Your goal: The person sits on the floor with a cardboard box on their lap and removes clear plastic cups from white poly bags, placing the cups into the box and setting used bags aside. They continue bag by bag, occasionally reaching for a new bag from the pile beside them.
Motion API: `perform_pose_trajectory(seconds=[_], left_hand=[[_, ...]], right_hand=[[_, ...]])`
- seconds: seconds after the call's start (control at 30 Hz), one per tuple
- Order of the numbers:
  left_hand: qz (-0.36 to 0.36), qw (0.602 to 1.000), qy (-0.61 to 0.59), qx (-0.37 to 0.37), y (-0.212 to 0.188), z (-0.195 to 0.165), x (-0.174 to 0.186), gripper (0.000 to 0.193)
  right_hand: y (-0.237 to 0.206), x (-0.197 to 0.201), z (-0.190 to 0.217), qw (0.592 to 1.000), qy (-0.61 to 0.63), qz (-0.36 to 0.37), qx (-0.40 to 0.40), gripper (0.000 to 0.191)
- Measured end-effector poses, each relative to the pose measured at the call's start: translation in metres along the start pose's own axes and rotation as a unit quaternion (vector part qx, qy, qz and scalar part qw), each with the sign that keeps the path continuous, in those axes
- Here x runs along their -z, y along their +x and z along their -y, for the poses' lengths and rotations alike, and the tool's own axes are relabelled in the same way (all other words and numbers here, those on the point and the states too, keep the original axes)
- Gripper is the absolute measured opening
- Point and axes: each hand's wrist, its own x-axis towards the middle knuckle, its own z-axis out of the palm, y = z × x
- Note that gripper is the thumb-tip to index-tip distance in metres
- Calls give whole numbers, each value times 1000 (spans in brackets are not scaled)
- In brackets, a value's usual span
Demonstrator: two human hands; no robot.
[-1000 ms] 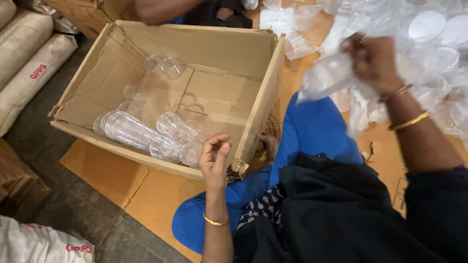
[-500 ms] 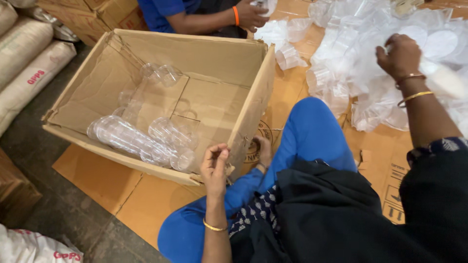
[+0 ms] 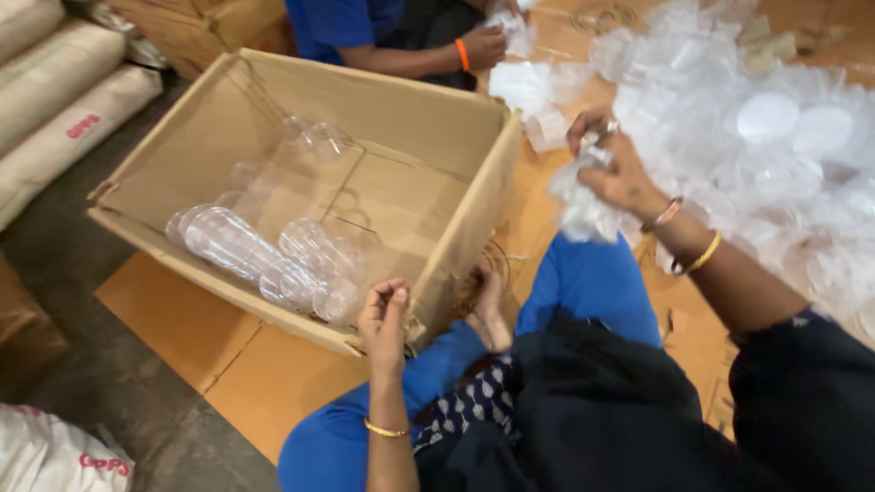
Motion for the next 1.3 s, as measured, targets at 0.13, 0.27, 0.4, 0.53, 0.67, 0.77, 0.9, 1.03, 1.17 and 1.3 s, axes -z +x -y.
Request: perform_pose_trajectory(seconds=[0.13,0.27,0.4,0.53,0.67,0.77,0.9,1.03,1.17,1.3], left_hand=[[-12,999,-27,19,12,8,-9,16],[12,1000,8,-14,27,-10,-16,15],[40,997,19,-64,49,-52,-22,29],[88,966,176,-165,99,-85,-24,56],[123,983,61,-118,157,-91,-9,46],[59,992,46,-99,180,-85,12,28],[-21,988,28,-148,189,-81,31,17],[12,994,16,-103,200,-84,40,25],[-26,996,51,-74,215,-75,51,12],[-126,983,107,-76,215,-50,66,19]], right_hand=[[17,-41,17,990,120,77,2,30],[38,-87,20,951,253,149,-101,20],[74,-141,13,917,301,216,-149,13],[106,-207,16,883,392,235,-111,11],[134,-258,21,821,503,214,-163,16],[156,-276,13,808,522,199,-187,23],[174,-291,2,821,515,198,-148,29],[183,-307,-6,813,516,205,-173,28],[193,-327,-21,815,510,205,-183,25],[195,-357,-43,832,470,191,-225,17]])
